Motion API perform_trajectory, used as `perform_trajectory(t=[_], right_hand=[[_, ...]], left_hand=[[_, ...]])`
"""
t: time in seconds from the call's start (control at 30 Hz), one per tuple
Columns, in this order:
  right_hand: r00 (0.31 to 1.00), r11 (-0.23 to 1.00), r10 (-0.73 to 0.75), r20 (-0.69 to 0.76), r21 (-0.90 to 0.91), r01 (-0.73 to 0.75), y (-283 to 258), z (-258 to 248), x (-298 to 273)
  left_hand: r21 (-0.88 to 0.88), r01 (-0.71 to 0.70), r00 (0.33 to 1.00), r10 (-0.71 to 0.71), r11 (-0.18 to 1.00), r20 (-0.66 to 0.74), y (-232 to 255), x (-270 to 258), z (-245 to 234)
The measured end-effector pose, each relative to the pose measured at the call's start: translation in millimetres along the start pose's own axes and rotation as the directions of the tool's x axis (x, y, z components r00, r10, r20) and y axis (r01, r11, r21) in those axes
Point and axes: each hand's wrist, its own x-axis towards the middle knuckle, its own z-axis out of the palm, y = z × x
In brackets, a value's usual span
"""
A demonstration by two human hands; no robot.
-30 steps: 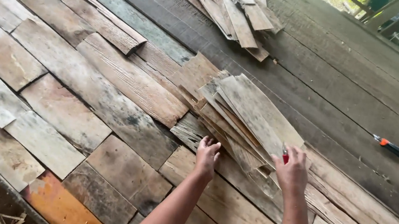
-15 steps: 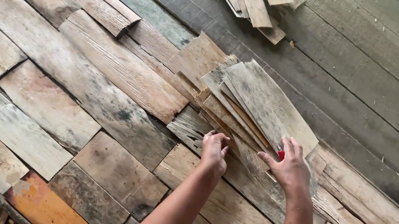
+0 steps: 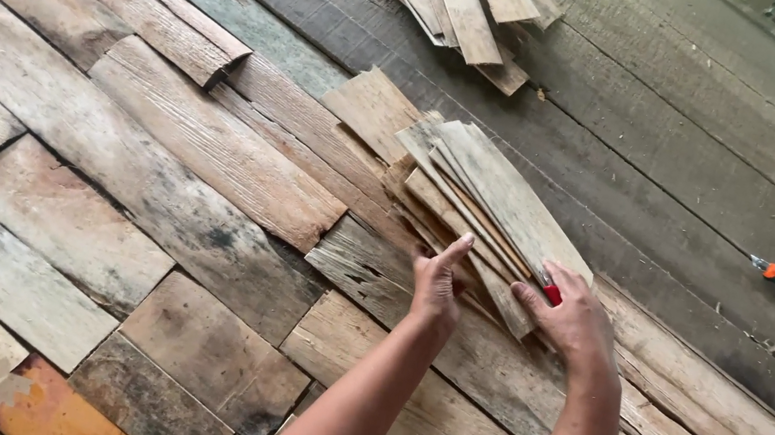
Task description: The person uses a utility knife to trim the edges of several wooden planks on a workbench. They pick up each plank, shave off thin strips along the edges, and place the trimmed pieces back onto the bench.
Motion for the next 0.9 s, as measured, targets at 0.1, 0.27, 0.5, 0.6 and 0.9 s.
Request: perform_trajectory(t=[0.1, 0.27, 0.5, 0.6, 0.9], right_hand=[[0.998, 0.998, 0.019, 0.061, -0.069, -0.015, -14, -4, -5], [0.998, 0.992, 0.051, 0.046, -0.118, -0.045, -24, 2, -23], [0.978, 0.984, -0.035, -0.205, -0.18, -0.002, 2, -19, -26], [0.954, 0.981, -0.046, -0.296, -0.192, -0.012, 9, -49, -1], [0.961, 0.936, 0.107, -0.256, -0.3, -0.184, 115, -11, 184]], left_hand=[[0.014, -0.071, 0.986, 0.073, 0.997, -0.149, -12, 19, 8], [0.002, -0.064, 0.973, 0.063, 0.998, -0.222, 27, -25, 28], [-0.137, -0.089, 0.995, 0.081, 0.987, -0.064, 29, -46, 69], [-0.184, -0.064, 0.998, 0.065, 0.981, 0.002, -6, -10, 107], [0.239, -0.088, 0.972, 0.03, 0.967, 0.233, -91, 84, 127]])
